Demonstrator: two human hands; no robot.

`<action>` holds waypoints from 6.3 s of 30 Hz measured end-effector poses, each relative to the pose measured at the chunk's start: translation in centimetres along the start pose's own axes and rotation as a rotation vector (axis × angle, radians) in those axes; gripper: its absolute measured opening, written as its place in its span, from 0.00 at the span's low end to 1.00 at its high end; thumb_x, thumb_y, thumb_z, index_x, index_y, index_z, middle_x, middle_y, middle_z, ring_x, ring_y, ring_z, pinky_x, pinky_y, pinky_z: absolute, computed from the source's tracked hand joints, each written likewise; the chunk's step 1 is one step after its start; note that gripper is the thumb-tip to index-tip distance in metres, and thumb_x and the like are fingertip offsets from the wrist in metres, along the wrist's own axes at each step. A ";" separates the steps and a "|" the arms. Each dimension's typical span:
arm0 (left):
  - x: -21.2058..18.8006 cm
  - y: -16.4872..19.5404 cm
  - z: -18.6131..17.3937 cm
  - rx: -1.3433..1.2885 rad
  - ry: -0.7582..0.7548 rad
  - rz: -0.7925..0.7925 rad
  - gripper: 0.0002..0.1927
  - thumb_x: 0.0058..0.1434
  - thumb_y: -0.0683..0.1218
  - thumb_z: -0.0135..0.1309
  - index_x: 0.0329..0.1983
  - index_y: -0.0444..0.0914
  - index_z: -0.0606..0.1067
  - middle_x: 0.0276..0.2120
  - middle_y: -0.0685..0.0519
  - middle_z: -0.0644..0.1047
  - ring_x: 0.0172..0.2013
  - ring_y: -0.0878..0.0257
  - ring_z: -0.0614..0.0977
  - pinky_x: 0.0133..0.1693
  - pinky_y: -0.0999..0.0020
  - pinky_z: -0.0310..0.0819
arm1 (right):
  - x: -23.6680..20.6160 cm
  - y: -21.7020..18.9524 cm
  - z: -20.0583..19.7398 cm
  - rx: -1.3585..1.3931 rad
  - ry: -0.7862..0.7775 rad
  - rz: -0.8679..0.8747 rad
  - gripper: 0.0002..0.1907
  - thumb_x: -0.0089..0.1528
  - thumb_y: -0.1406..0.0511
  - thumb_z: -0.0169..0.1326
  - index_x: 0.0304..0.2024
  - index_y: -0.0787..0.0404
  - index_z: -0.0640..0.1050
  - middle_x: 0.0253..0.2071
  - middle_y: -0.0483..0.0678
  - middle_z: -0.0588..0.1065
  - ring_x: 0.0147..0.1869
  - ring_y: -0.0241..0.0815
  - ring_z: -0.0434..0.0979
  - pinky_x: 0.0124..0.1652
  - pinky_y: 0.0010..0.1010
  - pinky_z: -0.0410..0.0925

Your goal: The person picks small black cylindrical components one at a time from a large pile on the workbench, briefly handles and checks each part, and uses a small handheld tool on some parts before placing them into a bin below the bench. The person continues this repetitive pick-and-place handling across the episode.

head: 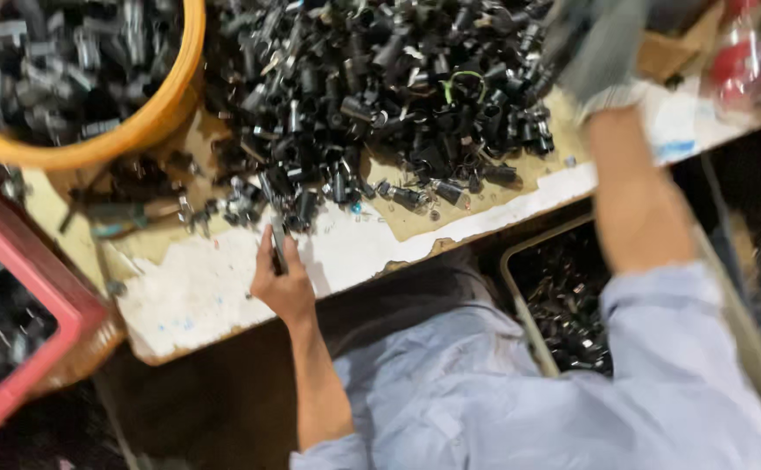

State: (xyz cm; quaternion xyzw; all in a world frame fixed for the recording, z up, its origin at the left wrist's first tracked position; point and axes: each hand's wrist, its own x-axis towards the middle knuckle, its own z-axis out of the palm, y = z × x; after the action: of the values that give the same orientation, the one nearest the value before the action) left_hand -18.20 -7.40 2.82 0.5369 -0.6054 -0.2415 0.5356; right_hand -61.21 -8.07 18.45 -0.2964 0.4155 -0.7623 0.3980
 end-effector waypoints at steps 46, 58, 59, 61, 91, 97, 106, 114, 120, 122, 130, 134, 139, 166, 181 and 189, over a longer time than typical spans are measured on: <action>2.6 -5.3 -13.7 -0.070 0.058 0.012 0.19 0.65 0.42 0.61 0.59 0.36 0.78 0.51 0.43 0.82 0.52 0.55 0.86 0.52 0.67 0.79 | -14.8 18.7 34.2 -0.591 -0.712 -0.537 0.04 0.78 0.71 0.54 0.54 0.63 0.76 0.43 0.47 0.77 0.40 0.35 0.77 0.38 0.25 0.70; 6.2 -10.6 -12.8 -0.121 -0.007 -0.064 0.20 0.65 0.43 0.62 0.60 0.38 0.78 0.50 0.45 0.84 0.49 0.60 0.87 0.51 0.69 0.79 | -20.6 21.7 22.7 -1.248 -0.360 -0.435 0.07 0.71 0.69 0.62 0.51 0.62 0.79 0.46 0.53 0.80 0.43 0.47 0.83 0.44 0.34 0.74; 6.1 -10.7 -12.3 -0.138 -0.011 -0.069 0.19 0.66 0.42 0.62 0.60 0.38 0.78 0.50 0.45 0.84 0.49 0.60 0.87 0.51 0.69 0.78 | -20.6 21.3 21.5 -1.296 -0.308 -0.393 0.07 0.71 0.69 0.62 0.51 0.62 0.79 0.45 0.52 0.80 0.44 0.47 0.82 0.44 0.35 0.73; 5.9 -10.7 -11.5 -0.149 -0.013 -0.071 0.19 0.66 0.42 0.61 0.60 0.37 0.78 0.51 0.45 0.83 0.51 0.60 0.86 0.52 0.69 0.78 | -20.6 21.0 20.1 -1.382 -0.272 -0.377 0.09 0.69 0.68 0.62 0.51 0.61 0.79 0.45 0.53 0.79 0.45 0.48 0.81 0.45 0.38 0.73; 2.5 -4.7 -7.3 0.259 0.148 0.058 0.25 0.64 0.38 0.57 0.65 0.36 0.72 0.49 0.44 0.79 0.50 0.46 0.79 0.54 0.56 0.73 | -19.1 20.9 17.2 0.316 -0.293 0.465 0.17 0.59 0.72 0.57 0.51 0.64 0.77 0.37 0.50 0.77 0.40 0.42 0.79 0.50 0.42 0.77; 2.3 -3.8 -5.8 0.193 0.146 0.033 0.25 0.64 0.37 0.57 0.65 0.35 0.73 0.51 0.43 0.79 0.51 0.48 0.81 0.53 0.57 0.75 | -19.5 20.5 16.5 -0.887 -0.412 -0.219 0.11 0.60 0.67 0.63 0.28 0.62 0.73 0.22 0.47 0.71 0.24 0.38 0.69 0.27 0.33 0.63; 1.7 -2.3 -4.0 0.104 0.112 -0.053 0.24 0.65 0.37 0.56 0.65 0.36 0.74 0.46 0.46 0.79 0.38 0.58 0.82 0.39 0.65 0.77 | -18.6 21.5 12.9 -0.843 -0.262 -0.240 0.14 0.62 0.68 0.60 0.23 0.64 0.72 0.18 0.47 0.67 0.22 0.37 0.66 0.27 0.31 0.59; 0.8 -1.7 -3.5 0.094 0.095 0.016 0.22 0.67 0.38 0.56 0.65 0.37 0.74 0.47 0.47 0.79 0.40 0.59 0.82 0.40 0.64 0.77 | -18.4 21.7 11.2 -0.652 -0.158 -0.242 0.10 0.63 0.69 0.60 0.29 0.62 0.73 0.25 0.43 0.70 0.28 0.33 0.68 0.29 0.26 0.62; 0.4 -1.6 -3.3 0.174 0.103 0.040 0.22 0.66 0.38 0.56 0.64 0.35 0.74 0.47 0.45 0.79 0.44 0.53 0.82 0.46 0.60 0.77 | -18.3 21.2 11.3 -0.598 -0.151 -0.312 0.08 0.64 0.74 0.57 0.40 0.61 0.71 0.36 0.44 0.68 0.38 0.33 0.67 0.38 0.27 0.65; 0.2 -1.5 -3.3 0.155 0.100 0.056 0.22 0.66 0.37 0.56 0.64 0.35 0.74 0.49 0.44 0.79 0.46 0.51 0.82 0.47 0.60 0.77 | -18.5 21.0 11.2 -0.452 -0.134 -0.136 0.05 0.65 0.71 0.54 0.38 0.58 0.71 0.30 0.41 0.71 0.29 0.29 0.66 0.27 0.23 0.61; -0.7 -1.7 -4.0 0.117 0.087 0.094 0.20 0.67 0.38 0.55 0.63 0.36 0.74 0.47 0.44 0.81 0.48 0.51 0.83 0.51 0.60 0.77 | -19.5 21.2 10.5 -0.146 -0.115 -0.202 0.19 0.78 0.51 0.45 0.43 0.59 0.72 0.32 0.43 0.69 0.29 0.31 0.67 0.28 0.23 0.63; -1.1 -1.9 -4.5 0.100 0.089 0.108 0.20 0.68 0.38 0.54 0.64 0.37 0.74 0.48 0.45 0.81 0.48 0.52 0.82 0.52 0.60 0.76 | -20.2 21.5 10.4 -0.110 -0.066 -0.119 0.25 0.72 0.44 0.43 0.43 0.59 0.70 0.28 0.41 0.68 0.22 0.28 0.64 0.21 0.19 0.58; -1.2 -1.9 -5.0 0.064 0.102 0.091 0.20 0.69 0.38 0.53 0.65 0.38 0.74 0.47 0.47 0.80 0.46 0.55 0.82 0.50 0.62 0.76 | -20.1 21.4 10.9 -0.072 -0.135 -0.112 0.27 0.71 0.43 0.47 0.47 0.60 0.66 0.34 0.46 0.69 0.26 0.36 0.68 0.25 0.26 0.64; -5.0 5.4 3.6 0.176 -0.414 0.216 0.07 0.67 0.48 0.60 0.42 0.41 0.77 0.51 0.44 0.75 0.45 0.43 0.81 0.39 0.51 0.76 | -20.1 19.4 12.3 -0.005 -0.067 -0.050 0.22 0.77 0.49 0.42 0.50 0.61 0.72 0.51 0.52 0.76 0.52 0.40 0.75 0.52 0.30 0.69; -3.6 5.6 2.3 0.223 -0.477 0.330 0.06 0.66 0.46 0.60 0.44 0.42 0.76 0.49 0.45 0.75 0.39 0.45 0.81 0.36 0.52 0.76 | -20.2 17.2 10.8 -0.429 -0.066 -0.088 0.05 0.70 0.66 0.56 0.44 0.61 0.74 0.36 0.40 0.71 0.38 0.28 0.70 0.37 0.21 0.67; -4.7 6.5 1.4 0.257 -0.462 0.245 0.05 0.66 0.46 0.60 0.42 0.42 0.77 0.45 0.46 0.76 0.36 0.47 0.81 0.33 0.53 0.74 | -20.4 18.3 10.5 -0.426 -0.025 -0.100 0.04 0.69 0.67 0.54 0.42 0.62 0.75 0.33 0.40 0.71 0.35 0.27 0.71 0.35 0.21 0.67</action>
State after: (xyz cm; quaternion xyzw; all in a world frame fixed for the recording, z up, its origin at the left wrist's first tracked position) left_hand -22.72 -1.52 6.16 0.4540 -0.7973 -0.2123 0.3363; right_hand -36.09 -1.01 5.10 -0.4036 0.5470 -0.6724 0.2930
